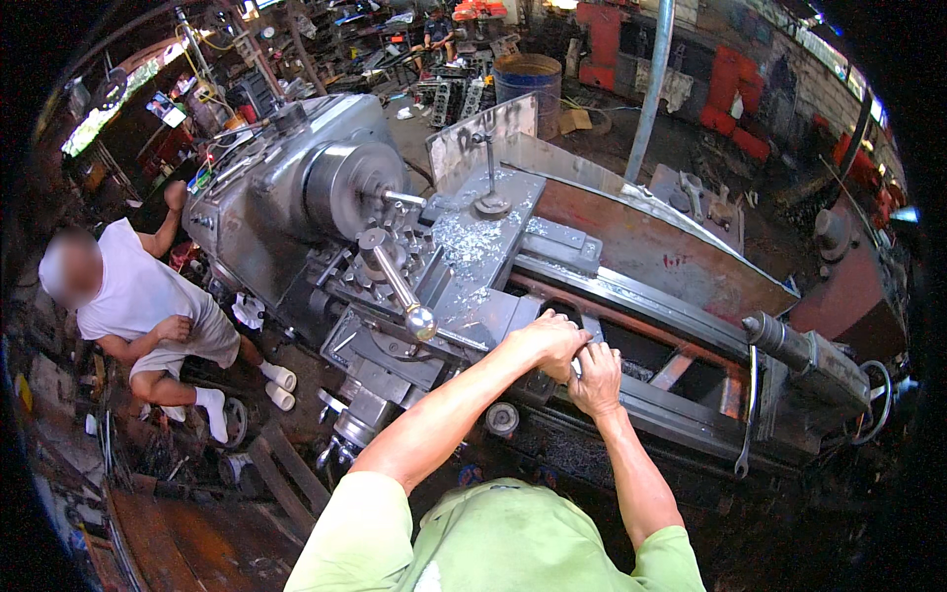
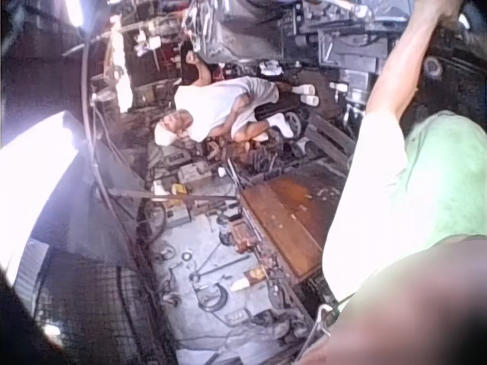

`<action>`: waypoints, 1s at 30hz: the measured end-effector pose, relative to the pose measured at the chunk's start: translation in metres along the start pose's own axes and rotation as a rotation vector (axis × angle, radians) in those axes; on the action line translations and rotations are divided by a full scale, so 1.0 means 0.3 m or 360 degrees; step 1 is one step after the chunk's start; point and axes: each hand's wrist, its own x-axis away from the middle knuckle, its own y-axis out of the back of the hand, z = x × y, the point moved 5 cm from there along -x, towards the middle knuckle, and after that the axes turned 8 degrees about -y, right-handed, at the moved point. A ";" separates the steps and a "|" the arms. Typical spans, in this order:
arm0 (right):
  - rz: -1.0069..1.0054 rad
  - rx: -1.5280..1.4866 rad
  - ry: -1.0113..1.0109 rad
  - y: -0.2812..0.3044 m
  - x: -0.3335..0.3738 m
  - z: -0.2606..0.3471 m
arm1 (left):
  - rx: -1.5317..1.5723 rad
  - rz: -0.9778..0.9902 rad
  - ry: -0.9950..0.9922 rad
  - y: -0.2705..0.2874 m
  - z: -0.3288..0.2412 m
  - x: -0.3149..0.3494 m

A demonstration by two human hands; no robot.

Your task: The person operates a metal lathe, using a caliper to measure a cylindrical workpiece and adjusting the tool post and carriage. The person repeatedly positions the cutting tool and engages the lathe to machine the metal part.

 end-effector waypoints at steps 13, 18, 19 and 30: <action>0.0043 -0.0265 -0.0328 -0.027 0.004 -0.011 | -0.0346 -0.1263 0.0400 -0.172 -0.175 0.198; 0.0251 -0.0311 -0.0567 -0.016 -0.010 -0.008 | -0.0483 -0.1347 0.0445 -0.231 -0.181 0.187; 0.0308 -0.0316 -0.0645 -0.014 -0.013 -0.009 | -0.0508 -0.1367 0.0438 -0.238 -0.174 0.183; 0.0754 -0.0424 -0.1057 -0.039 -0.018 -0.038 | -0.0650 -0.1362 0.0428 -0.238 -0.118 0.126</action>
